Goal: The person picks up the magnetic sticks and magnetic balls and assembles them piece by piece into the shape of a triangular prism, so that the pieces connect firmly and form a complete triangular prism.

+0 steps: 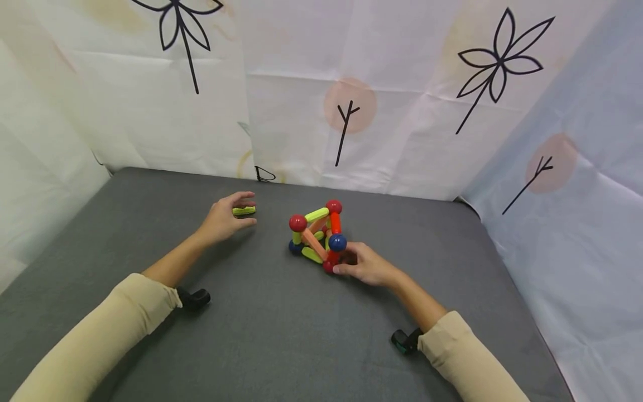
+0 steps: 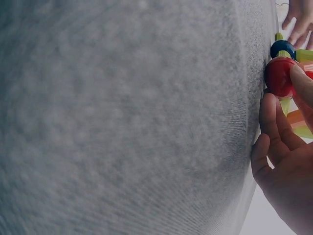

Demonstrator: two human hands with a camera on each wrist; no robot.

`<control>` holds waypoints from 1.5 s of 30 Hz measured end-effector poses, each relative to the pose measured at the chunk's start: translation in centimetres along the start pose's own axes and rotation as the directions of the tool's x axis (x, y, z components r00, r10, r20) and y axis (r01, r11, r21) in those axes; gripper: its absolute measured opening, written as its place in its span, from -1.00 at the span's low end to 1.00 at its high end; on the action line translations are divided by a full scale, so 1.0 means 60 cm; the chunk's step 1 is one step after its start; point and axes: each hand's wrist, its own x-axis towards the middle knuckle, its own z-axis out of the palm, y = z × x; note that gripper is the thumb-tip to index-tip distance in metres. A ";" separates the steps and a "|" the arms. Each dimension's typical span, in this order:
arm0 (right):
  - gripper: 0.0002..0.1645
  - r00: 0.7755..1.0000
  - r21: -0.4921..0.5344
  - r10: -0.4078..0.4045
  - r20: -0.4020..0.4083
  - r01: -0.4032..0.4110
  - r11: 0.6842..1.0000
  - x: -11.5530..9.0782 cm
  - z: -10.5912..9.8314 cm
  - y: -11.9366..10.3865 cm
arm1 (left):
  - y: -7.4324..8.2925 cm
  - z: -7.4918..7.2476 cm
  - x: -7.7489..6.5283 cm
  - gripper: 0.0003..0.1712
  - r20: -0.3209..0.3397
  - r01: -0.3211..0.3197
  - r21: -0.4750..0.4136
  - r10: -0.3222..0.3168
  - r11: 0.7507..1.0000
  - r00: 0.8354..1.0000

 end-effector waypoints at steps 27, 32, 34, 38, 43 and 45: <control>-0.66 1.000 0.004 0.001 0.016 -0.001 1.000 0.001 -0.003 0.002 | 0.046 0.011 -0.005 -0.44 -0.129 -0.248 -0.187 0.227 0.951 0.965; -0.66 1.000 -0.009 0.002 0.011 -0.002 1.000 0.000 -0.005 0.002 | 0.109 0.037 -0.024 -0.44 -0.134 -0.493 -0.121 0.478 0.862 0.868; -0.67 1.000 -0.011 0.002 0.009 -0.002 1.000 -0.001 -0.006 0.002 | 0.128 0.048 -0.030 -0.42 -0.081 -0.552 -0.094 0.547 0.828 0.833; -0.64 1.000 -0.003 -0.009 0.012 0.009 1.000 -0.001 -0.006 0.005 | 0.150 0.068 -0.033 -0.38 0.043 -0.588 -0.041 0.589 0.808 0.807; -0.62 0.999 0.004 -0.031 0.019 0.031 1.000 0.000 -0.004 0.007 | 0.160 0.084 -0.032 -0.38 0.123 -0.575 0.001 0.570 0.818 0.812; -0.62 0.999 0.005 -0.032 0.022 0.032 0.999 0.000 -0.004 0.007 | 0.162 0.088 -0.031 -0.37 0.132 -0.575 0.017 0.568 0.818 0.812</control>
